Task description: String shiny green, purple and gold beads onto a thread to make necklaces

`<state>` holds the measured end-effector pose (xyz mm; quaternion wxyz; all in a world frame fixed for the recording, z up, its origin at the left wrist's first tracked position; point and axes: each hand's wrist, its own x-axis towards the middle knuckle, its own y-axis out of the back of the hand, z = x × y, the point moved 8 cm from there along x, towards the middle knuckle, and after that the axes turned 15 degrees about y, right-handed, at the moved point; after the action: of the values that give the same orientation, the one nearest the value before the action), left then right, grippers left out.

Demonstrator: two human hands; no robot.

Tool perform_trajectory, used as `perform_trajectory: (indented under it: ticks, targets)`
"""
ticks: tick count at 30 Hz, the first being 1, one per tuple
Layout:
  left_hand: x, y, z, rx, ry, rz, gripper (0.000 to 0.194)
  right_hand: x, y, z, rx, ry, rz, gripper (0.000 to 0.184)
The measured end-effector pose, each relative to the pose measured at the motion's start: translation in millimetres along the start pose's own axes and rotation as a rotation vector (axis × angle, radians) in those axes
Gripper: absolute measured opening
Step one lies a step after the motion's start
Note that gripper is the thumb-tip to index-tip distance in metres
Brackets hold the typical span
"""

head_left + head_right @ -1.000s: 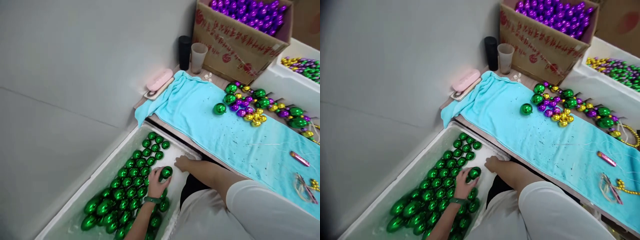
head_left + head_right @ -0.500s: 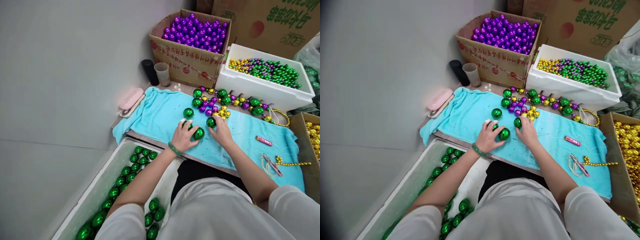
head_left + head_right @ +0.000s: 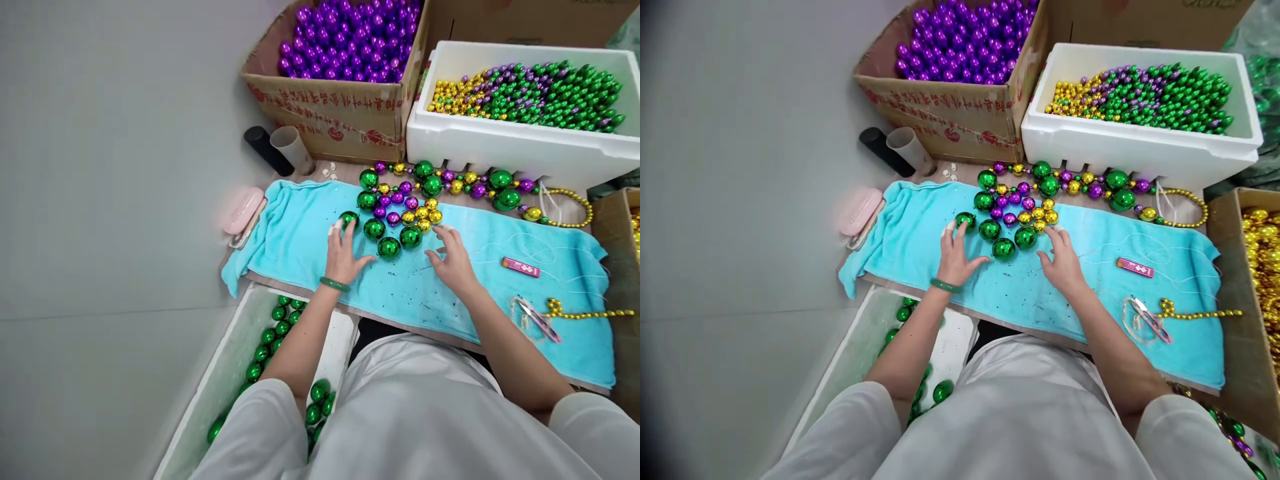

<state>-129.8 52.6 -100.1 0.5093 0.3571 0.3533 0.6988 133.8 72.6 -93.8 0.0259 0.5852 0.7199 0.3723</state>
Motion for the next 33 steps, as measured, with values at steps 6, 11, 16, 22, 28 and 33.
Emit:
perform_trajectory:
  ticks: [6,11,16,22,28,33]
  targets:
    - [-3.9,-9.5,-4.5,-0.025,0.143,-0.098,0.116,-20.5,35.2,14.1,-0.009,-0.09,0.045,0.038]
    - [8.1,-10.0,11.9,-0.007,0.161,-0.054,0.113,-30.0,53.1,22.0,-0.008,-0.09,0.048,0.032]
    - [9.2,-2.4,21.5,0.051,0.173,0.013,0.103,-37.2,47.3,15.1,-0.066,-0.109,-0.11,0.038]
    - [-39.1,-8.8,47.2,0.063,0.065,0.0,0.078,-22.8,-17.1,-24.7,-0.27,0.029,-0.516,0.057]
    - [-55.8,-25.1,48.7,0.033,0.056,-0.067,0.07,7.8,-44.3,-24.7,-0.253,0.064,-0.499,0.055]
    - [-37.6,-18.7,30.9,0.003,0.123,-0.012,0.074,11.4,-47.8,-17.3,-0.162,0.016,-0.413,0.047]
